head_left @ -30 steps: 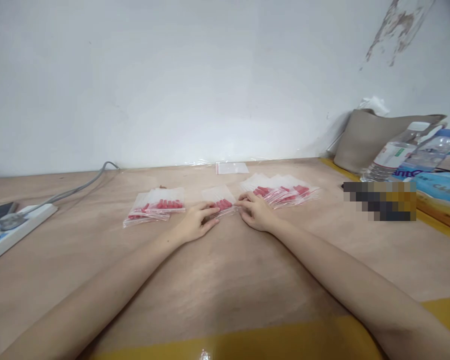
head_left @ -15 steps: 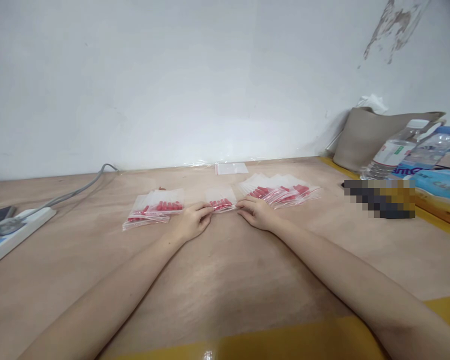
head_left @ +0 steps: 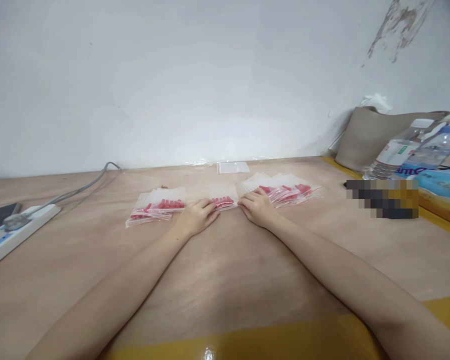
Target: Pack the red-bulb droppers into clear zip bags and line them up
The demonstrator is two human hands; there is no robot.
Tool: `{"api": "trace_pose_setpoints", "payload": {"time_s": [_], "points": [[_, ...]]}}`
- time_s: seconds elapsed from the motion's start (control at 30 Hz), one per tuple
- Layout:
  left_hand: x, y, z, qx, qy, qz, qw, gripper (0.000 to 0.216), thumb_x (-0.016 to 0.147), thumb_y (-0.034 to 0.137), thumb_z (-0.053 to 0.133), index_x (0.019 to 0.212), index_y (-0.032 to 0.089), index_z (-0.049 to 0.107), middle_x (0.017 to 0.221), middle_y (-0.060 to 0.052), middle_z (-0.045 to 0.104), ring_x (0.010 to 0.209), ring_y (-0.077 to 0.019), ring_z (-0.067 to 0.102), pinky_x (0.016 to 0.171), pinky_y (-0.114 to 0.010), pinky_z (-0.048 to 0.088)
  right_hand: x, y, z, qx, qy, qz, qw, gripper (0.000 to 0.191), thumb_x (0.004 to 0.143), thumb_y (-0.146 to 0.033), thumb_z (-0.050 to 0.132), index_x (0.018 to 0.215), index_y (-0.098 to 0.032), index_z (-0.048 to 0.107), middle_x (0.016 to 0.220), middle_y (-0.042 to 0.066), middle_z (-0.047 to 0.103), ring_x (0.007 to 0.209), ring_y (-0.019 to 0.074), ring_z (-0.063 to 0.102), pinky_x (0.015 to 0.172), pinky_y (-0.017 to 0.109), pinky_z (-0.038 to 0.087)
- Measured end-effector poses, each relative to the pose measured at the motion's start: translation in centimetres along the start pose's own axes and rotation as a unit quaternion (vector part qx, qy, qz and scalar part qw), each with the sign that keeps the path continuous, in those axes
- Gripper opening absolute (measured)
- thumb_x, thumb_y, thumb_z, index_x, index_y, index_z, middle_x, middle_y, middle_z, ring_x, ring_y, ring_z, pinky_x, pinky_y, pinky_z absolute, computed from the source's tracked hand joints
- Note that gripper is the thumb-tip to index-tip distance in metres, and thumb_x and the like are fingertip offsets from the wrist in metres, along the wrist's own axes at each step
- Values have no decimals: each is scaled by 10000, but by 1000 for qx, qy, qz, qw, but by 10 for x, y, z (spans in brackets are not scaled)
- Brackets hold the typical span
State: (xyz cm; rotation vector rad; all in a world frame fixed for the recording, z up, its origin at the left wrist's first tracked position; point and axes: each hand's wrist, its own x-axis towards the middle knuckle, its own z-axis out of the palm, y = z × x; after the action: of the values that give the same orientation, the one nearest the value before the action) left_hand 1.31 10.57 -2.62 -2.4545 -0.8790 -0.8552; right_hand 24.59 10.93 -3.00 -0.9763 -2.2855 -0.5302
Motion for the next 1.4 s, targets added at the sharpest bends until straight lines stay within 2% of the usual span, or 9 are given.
{"api": "trace_pose_setpoints", "payload": {"time_s": [0.2,0.43,0.63,0.83,1.03,1.2,1.4], "points": [[12,12,9,8,27,30,999,202,849,283,539,952,132,624,918,-83,640,823,-181,609,732,-278,501,5,-8,-3,-31,4,-25,999,205,847,-162,427,776,-144,618,756,54,643,715,145,524,752,336,255],[24,18,20,44,29,100,994,174,863,162,470,778,144,620,778,-59,644,712,-173,602,650,-300,466,7,-19,2,-40,35,-36,998,245,860,-211,414,710,-139,594,708,47,621,696,144,489,746,338,246],[26,19,13,85,23,154,984,243,863,126,449,647,142,559,649,-36,597,659,-163,564,617,-295,416,8,-21,-2,-49,39,-58,996,268,877,-185,381,716,-144,590,700,43,611,710,143,474,791,345,233],[22,15,4,108,39,179,977,195,878,139,452,709,143,550,693,-34,610,671,-149,554,646,-292,416,4,-19,-7,-55,57,-54,995,250,879,-180,385,724,-150,579,709,36,615,702,135,475,836,355,219],[7,-2,-9,121,49,188,974,138,880,138,455,795,152,564,726,-29,621,681,-141,567,691,-305,438,0,-14,-9,-60,73,-45,995,241,880,-191,392,718,-154,566,711,19,620,678,125,478,863,355,201],[-3,-14,-19,125,46,194,972,125,868,140,481,775,151,564,726,-32,625,679,-142,572,712,-308,451,0,-14,-9,-49,57,-36,997,245,881,-186,383,724,-161,570,717,20,627,678,126,481,852,347,203],[-8,-16,-26,130,21,164,978,209,902,157,424,752,158,570,620,-27,576,586,-141,542,607,-297,432,0,-14,-9,-45,39,-30,998,246,886,-175,370,731,-159,561,730,19,627,683,125,484,843,345,208]]}}
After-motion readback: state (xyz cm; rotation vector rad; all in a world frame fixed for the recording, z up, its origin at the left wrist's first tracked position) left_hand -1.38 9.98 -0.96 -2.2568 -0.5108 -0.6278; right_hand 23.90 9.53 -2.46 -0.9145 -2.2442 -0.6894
